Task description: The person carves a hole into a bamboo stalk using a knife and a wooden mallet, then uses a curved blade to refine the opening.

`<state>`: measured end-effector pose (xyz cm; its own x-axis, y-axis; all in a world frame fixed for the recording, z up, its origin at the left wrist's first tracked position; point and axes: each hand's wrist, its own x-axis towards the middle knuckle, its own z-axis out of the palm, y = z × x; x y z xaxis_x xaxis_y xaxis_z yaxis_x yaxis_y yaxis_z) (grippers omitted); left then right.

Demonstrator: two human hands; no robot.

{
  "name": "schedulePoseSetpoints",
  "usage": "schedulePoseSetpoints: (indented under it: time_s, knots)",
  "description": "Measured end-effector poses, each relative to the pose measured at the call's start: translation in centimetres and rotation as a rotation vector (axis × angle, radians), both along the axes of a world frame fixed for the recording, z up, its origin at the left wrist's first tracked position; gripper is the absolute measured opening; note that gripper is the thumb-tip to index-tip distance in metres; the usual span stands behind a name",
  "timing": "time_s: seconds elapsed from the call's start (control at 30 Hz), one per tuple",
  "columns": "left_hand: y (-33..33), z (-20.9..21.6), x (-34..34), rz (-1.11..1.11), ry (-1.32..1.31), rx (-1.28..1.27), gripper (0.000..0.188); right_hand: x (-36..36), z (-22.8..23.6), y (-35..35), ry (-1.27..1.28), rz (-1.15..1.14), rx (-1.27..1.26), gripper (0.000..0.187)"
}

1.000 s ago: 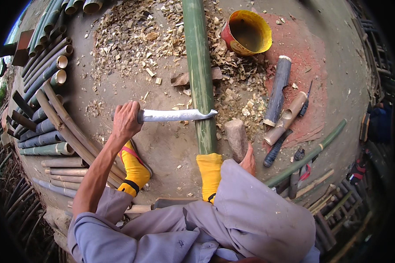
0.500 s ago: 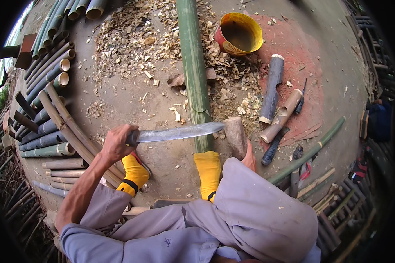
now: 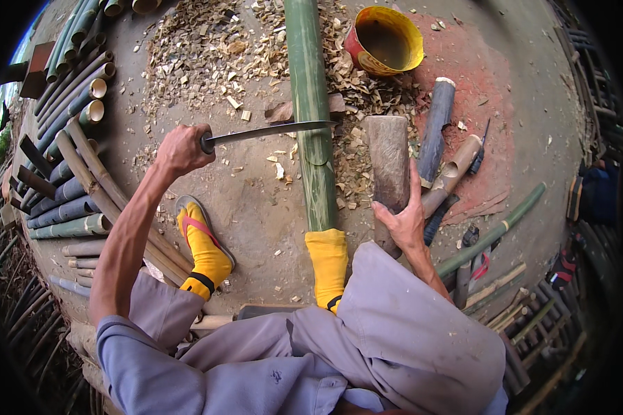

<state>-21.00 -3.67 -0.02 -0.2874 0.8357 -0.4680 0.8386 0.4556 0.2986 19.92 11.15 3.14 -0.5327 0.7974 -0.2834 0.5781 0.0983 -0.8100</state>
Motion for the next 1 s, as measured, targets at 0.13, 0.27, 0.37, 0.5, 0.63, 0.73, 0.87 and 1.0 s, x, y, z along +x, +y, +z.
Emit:
schedulePoseSetpoints:
  time_s: [0.13,0.27,0.37,0.5,0.63,0.73,0.87,1.0]
  knots:
    - [-0.1,-0.3,-0.3,0.003,-0.022,0.000,0.019,0.3,-0.1,0.1,-0.014,0.035,0.066,0.100]
    - [-0.2,-0.5,-0.6,-0.039,-0.014,0.014,0.018,0.9,-0.4,-0.3,-0.040,0.028,0.025,0.100]
    - [-0.3,-0.2,-0.6,-0.054,0.000,0.030,0.017,0.7,-0.2,-0.1,-0.034,0.055,0.007,0.100]
    - [-0.2,-0.3,-0.4,-0.036,0.028,-0.003,0.016,-1.6,2.9,1.7,0.028,0.175,0.126,0.100]
    - [-1.0,-0.4,-0.5,-0.023,0.037,-0.016,0.015,-6.2,6.1,3.6,0.328,0.187,0.272,0.103]
    - [-0.4,-0.3,-0.2,-0.040,0.070,-0.045,0.014,-9.0,4.5,4.2,0.387,0.279,0.271,0.106]
    - [0.7,-0.7,-0.2,-0.055,0.039,-0.076,0.015,-11.5,3.4,7.7,-0.136,0.630,0.054,0.099]
    - [0.8,-0.5,-1.1,-0.061,0.004,-0.089,0.014,-14.3,8.0,9.7,0.152,0.667,0.271,0.095]
